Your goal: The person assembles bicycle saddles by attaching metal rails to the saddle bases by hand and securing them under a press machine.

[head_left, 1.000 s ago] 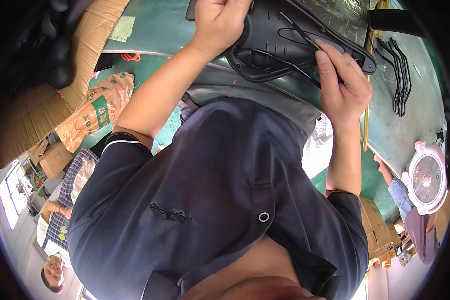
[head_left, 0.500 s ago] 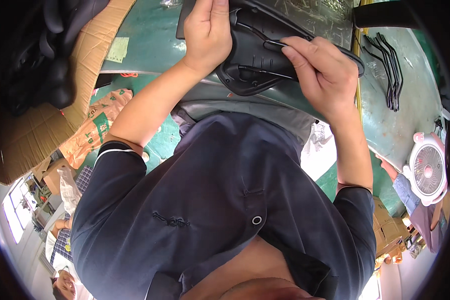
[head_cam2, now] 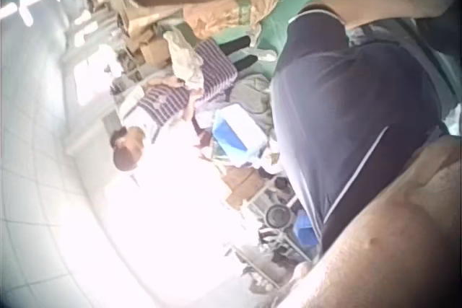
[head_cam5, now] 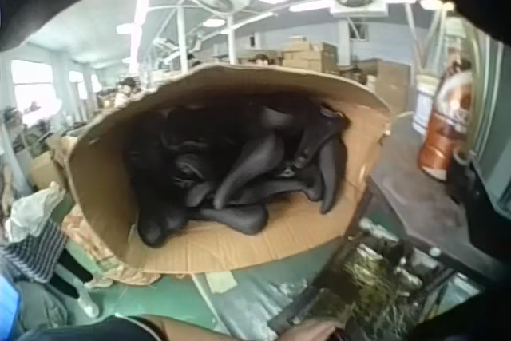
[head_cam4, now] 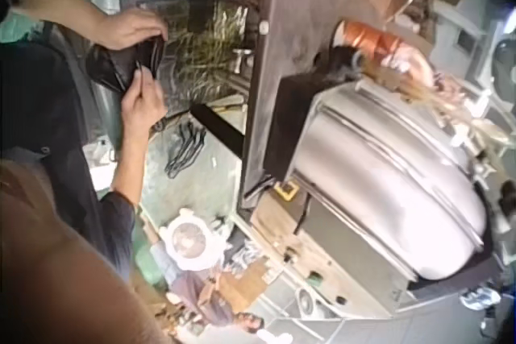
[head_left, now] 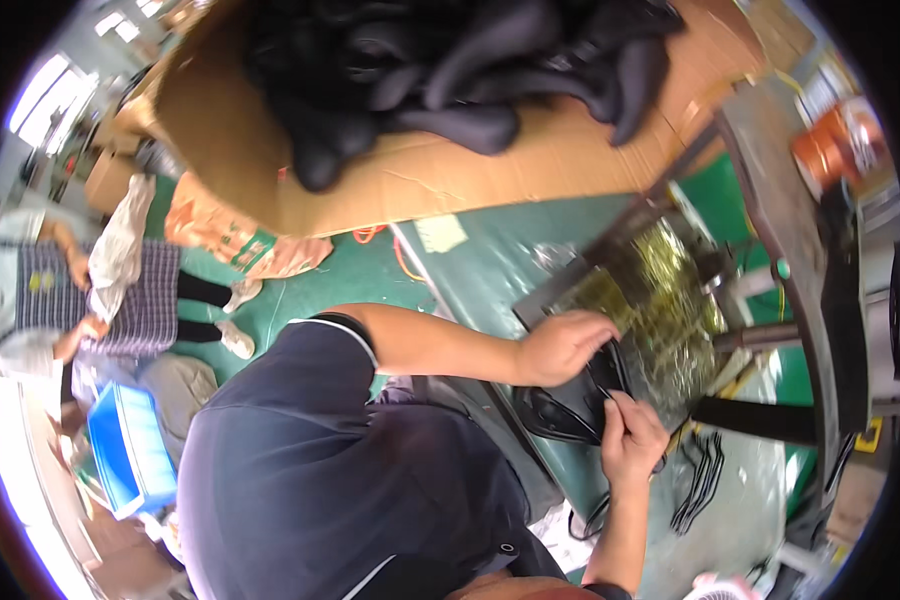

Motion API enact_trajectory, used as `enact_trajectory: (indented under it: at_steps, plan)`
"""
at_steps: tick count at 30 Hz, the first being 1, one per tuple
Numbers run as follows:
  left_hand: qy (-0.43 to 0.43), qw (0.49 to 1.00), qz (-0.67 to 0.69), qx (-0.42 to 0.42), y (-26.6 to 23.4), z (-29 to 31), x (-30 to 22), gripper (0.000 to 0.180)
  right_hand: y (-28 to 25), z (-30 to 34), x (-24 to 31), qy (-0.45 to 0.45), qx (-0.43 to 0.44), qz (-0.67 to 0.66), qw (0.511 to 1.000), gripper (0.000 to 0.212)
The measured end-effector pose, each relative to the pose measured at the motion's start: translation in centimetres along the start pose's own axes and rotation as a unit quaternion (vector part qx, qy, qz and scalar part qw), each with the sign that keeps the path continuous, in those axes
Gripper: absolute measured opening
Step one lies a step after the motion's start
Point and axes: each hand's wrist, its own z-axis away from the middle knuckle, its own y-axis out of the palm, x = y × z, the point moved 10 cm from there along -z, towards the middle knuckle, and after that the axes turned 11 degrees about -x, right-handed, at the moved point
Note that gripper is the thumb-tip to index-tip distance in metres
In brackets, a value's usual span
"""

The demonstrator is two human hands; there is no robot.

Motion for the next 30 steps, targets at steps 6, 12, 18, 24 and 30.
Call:
enact_trajectory:
  at_steps: [6, 12, 18, 24, 30]
  plan:
    - [0.117, 0.992, -0.038, 0.003, -1.4, 0.1, -2.5, 0.025, 0.7, -0.4, 0.5, -0.009, 0.064, -0.021, 0.998, 0.015]
    - [0.43, 0.894, -0.072, 0.102, 0.6, 2.5, -7.8, 0.028, -1.7, 0.3, -3.0, -0.016, 0.059, -0.046, 0.997, 0.022]
    - [0.195, 0.933, -0.286, 0.102, 4.4, 2.1, -8.0, 0.021, -4.9, 4.5, -1.9, 0.07, -0.139, 0.246, 0.957, 0.073]
    - [0.311, 0.925, -0.211, 0.055, 3.8, 0.0, -8.6, 0.029, -1.9, 2.6, -2.0, 0.17, -0.179, 0.172, 0.954, 0.053]
    - [0.231, 0.945, -0.208, 0.097, 6.8, -0.4, -6.9, 0.026, -3.6, 2.1, -4.5, 0.123, -0.235, 0.236, 0.935, 0.05]
